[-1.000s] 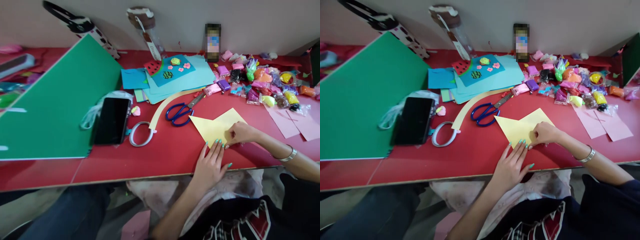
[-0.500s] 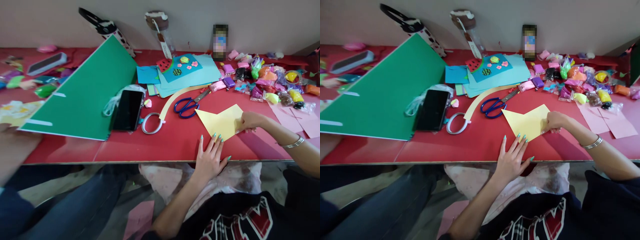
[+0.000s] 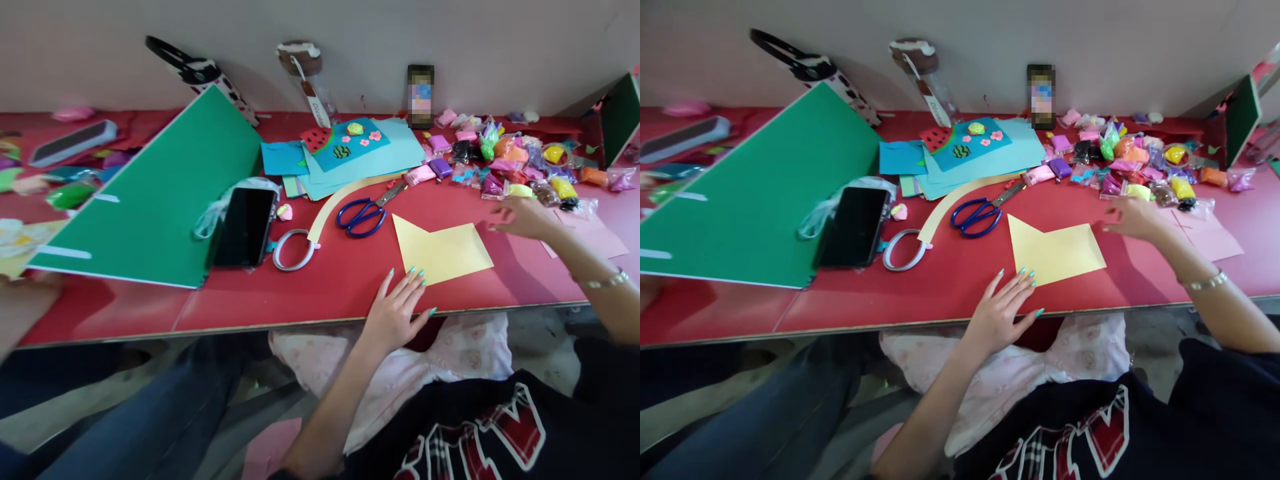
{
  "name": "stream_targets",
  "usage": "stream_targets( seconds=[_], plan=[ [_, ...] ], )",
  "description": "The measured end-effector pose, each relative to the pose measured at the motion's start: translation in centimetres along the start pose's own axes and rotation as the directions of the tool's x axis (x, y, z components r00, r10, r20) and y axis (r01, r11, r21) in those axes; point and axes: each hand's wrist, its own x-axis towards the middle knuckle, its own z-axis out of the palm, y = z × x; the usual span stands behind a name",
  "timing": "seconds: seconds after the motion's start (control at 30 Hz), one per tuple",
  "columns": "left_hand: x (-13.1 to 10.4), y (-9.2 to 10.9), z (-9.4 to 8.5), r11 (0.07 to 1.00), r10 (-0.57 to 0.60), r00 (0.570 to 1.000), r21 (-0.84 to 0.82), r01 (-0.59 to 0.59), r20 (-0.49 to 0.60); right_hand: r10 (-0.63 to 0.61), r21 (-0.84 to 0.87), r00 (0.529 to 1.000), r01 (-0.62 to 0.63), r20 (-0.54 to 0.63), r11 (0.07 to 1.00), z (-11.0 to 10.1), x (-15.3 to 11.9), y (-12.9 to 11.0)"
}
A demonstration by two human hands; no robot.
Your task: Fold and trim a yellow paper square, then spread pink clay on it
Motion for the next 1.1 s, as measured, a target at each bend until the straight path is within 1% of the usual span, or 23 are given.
stream_targets(
  seconds=[0.03, 0.07, 0.1, 0.13, 0.17, 0.23, 0.27, 0.33, 0.43, 0.53, 0.67, 0.7, 0.73, 0.77, 0.8, 0.87, 0.9, 0.93, 0.97, 1.0, 1.03, 1.07, 1.1],
  plan=[
    [0.1, 0.0, -0.1, 1.000, 0.007, 1.000, 0.004, -0.007, 0.004, -0.073, 0.034, 0.994, 0.076, -0.080, 0.997, 1.3, -1.5, -1.2],
    [0.2, 0.1, -0.1, 1.000, 0.013, 1.000, 0.016, -0.013, 0.007, -0.243, 0.077, 0.956, 0.258, -0.163, 0.963, 2.8, -3.1, -2.6],
    [0.4, 0.4, 0.0, 0.999, 0.029, 1.000, 0.030, -0.029, 0.010, -0.398, 0.073, 0.901, 0.415, -0.173, 0.907, 4.5, -4.7, -4.1],
    [0.6, 0.9, 0.3, 0.998, 0.054, 0.998, 0.041, -0.054, 0.016, -0.481, 0.034, 0.861, 0.492, -0.167, 0.870, 6.3, -6.1, -5.4],
    [0.7, 1.3, 0.7, 0.995, 0.080, 0.997, 0.052, -0.081, 0.022, -0.491, -0.012, 0.856, 0.495, -0.162, 0.869, 8.0, -7.3, -6.5],
    [0.8, 2.2, 1.5, 0.991, 0.111, 0.993, 0.071, -0.113, 0.026, -0.432, -0.086, 0.883, 0.423, -0.183, 0.902, 10.6, -9.1, -8.0],
    [0.6, 2.4, 1.9, 0.991, 0.098, 0.995, 0.085, -0.099, 0.015, -0.398, -0.109, 0.895, 0.383, -0.203, 0.917, 11.5, -9.7, -8.3],
    [0.0, 2.4, 2.1, 0.993, 0.024, 0.999, 0.118, -0.019, -0.043, -0.361, -0.139, 0.901, 0.336, -0.242, 0.932, 12.3, -10.4, -8.3],
    [-1.2, 1.9, 1.6, 0.987, -0.056, 0.988, 0.138, 0.076, -0.142, -0.378, -0.159, 0.886, 0.347, -0.267, 0.924, 12.4, -10.8, -7.8],
    [-2.0, 1.6, 0.9, 0.982, -0.073, 0.979, 0.157, 0.103, -0.188, -0.398, -0.130, 0.866, 0.376, -0.302, 0.918, 12.6, -11.3, -7.4],
    [-1.6, 1.4, 0.6, 0.983, -0.071, 0.962, 0.146, 0.112, -0.263, -0.444, -0.001, 0.799, 0.486, -0.405, 0.874, 13.0, -13.1, -7.2],
    [-1.3, 1.4, 0.5, 0.989, -0.065, 0.959, 0.112, 0.099, -0.276, -0.448, 0.042, 0.783, 0.513, -0.431, 0.857, 12.7, -13.7, -7.2],
    [-0.9, 1.4, 0.4, 0.996, -0.076, 0.960, 0.023, 0.085, -0.269, -0.444, 0.091, 0.774, 0.535, -0.451, 0.840, 12.2, -14.3, -7.3],
    [-0.5, 1.4, 0.2, 0.991, -0.102, 0.965, -0.108, 0.078, -0.242, -0.432, 0.149, 0.774, 0.548, -0.464, 0.823, 11.4, -14.9, -7.4],
    [-0.1, 1.4, 0.0, 0.963, -0.136, 0.971, -0.258, 0.082, -0.199, -0.404, 0.217, 0.787, 0.545, -0.466, 0.810, 10.4, -15.4, -7.5],
    [0.6, 1.5, -0.5, 0.851, -0.207, 0.973, -0.509, 0.126, -0.106, -0.303, 0.374, 0.836, 0.490, -0.457, 0.787, 7.9, -16.0, -7.9],
    [0.9, 1.6, -0.7, 0.797, -0.246, 0.966, -0.583, 0.158, -0.074, -0.200, 0.435, 0.844, 0.442, -0.498, 0.784, 6.6, -16.0, -8.0],
    [1.1, 1.7, -1.0, 0.757, -0.285, 0.957, -0.625, 0.190, -0.055, -0.069, 0.499, 0.821, 0.408, -0.566, 0.764, 5.3, -16.0, -8.2],
    [1.3, 1.8, -1.2, 0.726, -0.323, 0.946, -0.652, 0.219, -0.041, 0.041, 0.568, 0.792, 0.399, -0.609, 0.720, 4.3, -15.8, -8.2],
    [1.4, 2.0, -1.4, 0.683, -0.361, 0.932, -0.687, 0.250, -0.020, 0.132, 0.630, 0.776, 0.386, -0.617, 0.674, 3.5, -15.5, -8.3],
    [1.4, 2.2, -1.6, 0.635, -0.398, 0.917, -0.721, 0.279, 0.004, 0.210, 0.688, 0.777, 0.354, -0.593, 0.634, 3.0, -15.2, -8.3],
    [1.4, 2.3, -1.7, 0.587, -0.431, 0.902, -0.751, 0.302, 0.027, 0.260, 0.744, 0.800, 0.312, -0.542, 0.591, 2.9, -14.8, -8.3],
    [1.3, 2.4, -1.8, 0.541, -0.460, 0.887, -0.777, 0.322, 0.047, 0.287, 0.795, 0.834, 0.261, -0.471, 0.547, 3.0, -14.5, -8.2]
  ],
)
